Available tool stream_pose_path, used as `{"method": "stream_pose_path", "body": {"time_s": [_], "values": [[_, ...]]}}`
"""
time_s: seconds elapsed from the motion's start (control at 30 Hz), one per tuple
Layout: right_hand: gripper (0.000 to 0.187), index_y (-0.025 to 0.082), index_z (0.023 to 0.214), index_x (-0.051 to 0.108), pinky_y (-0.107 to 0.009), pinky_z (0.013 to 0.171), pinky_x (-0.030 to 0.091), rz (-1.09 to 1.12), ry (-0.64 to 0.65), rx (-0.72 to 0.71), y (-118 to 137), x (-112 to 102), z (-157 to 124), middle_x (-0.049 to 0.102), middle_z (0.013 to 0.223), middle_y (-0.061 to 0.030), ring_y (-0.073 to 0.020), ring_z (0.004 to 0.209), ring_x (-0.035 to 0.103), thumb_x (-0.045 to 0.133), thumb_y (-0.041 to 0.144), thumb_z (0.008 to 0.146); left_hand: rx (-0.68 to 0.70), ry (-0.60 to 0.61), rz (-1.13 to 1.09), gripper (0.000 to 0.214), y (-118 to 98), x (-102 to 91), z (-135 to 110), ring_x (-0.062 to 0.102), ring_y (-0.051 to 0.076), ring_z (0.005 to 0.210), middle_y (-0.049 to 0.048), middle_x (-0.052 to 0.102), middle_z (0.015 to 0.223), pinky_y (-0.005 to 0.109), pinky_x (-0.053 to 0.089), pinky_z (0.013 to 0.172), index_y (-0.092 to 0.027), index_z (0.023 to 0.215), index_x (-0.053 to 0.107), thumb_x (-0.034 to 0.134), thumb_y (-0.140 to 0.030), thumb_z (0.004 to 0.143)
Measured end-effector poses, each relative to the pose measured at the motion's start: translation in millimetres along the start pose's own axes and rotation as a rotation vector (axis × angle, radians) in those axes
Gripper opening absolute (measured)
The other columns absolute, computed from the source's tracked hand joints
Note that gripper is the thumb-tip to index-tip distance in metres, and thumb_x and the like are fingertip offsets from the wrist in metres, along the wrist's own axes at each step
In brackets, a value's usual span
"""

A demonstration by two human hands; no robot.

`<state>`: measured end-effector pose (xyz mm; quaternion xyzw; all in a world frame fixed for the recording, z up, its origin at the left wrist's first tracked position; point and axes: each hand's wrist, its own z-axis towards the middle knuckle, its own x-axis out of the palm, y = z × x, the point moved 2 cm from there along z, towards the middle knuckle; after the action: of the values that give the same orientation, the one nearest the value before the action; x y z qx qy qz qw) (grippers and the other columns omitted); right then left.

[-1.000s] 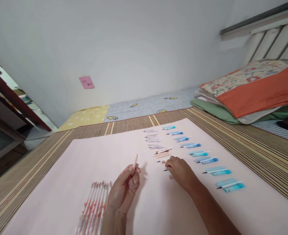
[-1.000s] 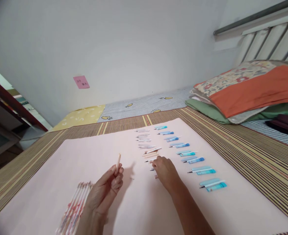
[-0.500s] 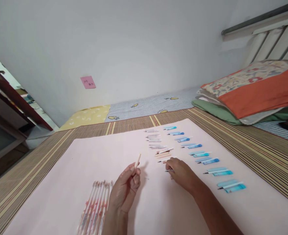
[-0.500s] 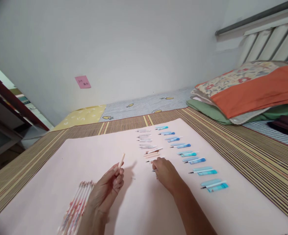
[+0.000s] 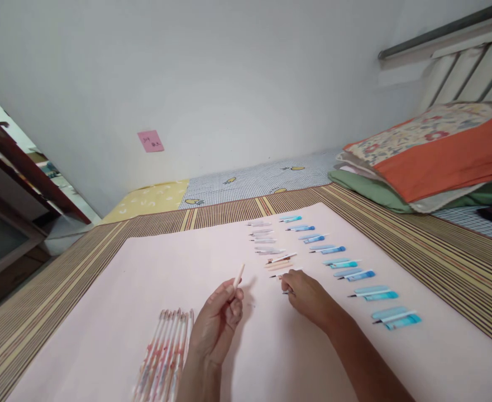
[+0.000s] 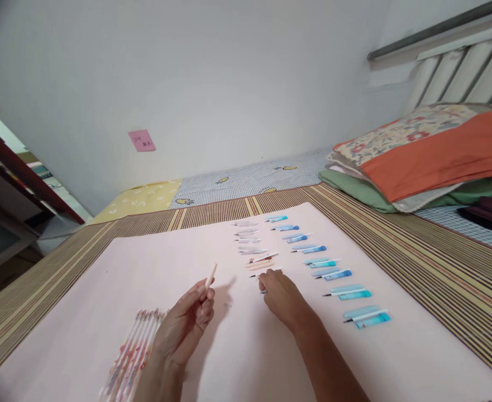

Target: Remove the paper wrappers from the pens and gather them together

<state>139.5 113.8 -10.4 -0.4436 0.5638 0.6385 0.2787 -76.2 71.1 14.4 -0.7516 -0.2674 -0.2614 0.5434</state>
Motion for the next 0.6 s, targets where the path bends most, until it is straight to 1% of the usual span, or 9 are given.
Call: {"method": "stream_pose_path", "body": {"time_s": [0.2,0.4,0.6], "values": [[0.026,0.018,0.072,0.054,-0.024,0.061,0.027,-0.013,-0.001,0.004,3.5,-2.4,-1.8,0.06,0.087,-0.0036,-0.0169,0.082,0.052,0.046,-0.007,0.068,0.001,0.018,0.003,0.011,-0.6,-0.1,-0.5,0.044,0.004,0.051,0.0046,0.064,0.072,0.014,0.04,0.047,-0.01,0.09,0.067,0.07,-0.014,0.081],[0.028,0.019,0.072,0.052,-0.024,0.06,0.026,-0.031,-0.002,-0.019,3.8,-4.3,-2.2,0.059,0.082,-0.0011,-0.0156,0.079,0.051,0.046,-0.007,0.065,0.001,0.026,0.016,0.015,0.0,0.6,-0.1,0.044,0.004,0.051,0.0039,0.064,0.072,0.014,0.037,0.045,-0.01,0.092,0.068,0.072,-0.017,0.079],[0.025,0.018,0.073,0.058,-0.024,0.063,0.031,-0.063,-0.009,-0.023,2.9,-2.0,-1.6,0.061,0.082,-0.0025,-0.0159,0.077,0.053,0.047,-0.004,0.076,0.003,0.033,0.024,0.018,-0.4,0.5,-0.6,0.044,0.004,0.051,0.0029,0.063,0.072,0.014,0.036,0.045,-0.01,0.092,0.067,0.074,-0.018,0.078]]}}
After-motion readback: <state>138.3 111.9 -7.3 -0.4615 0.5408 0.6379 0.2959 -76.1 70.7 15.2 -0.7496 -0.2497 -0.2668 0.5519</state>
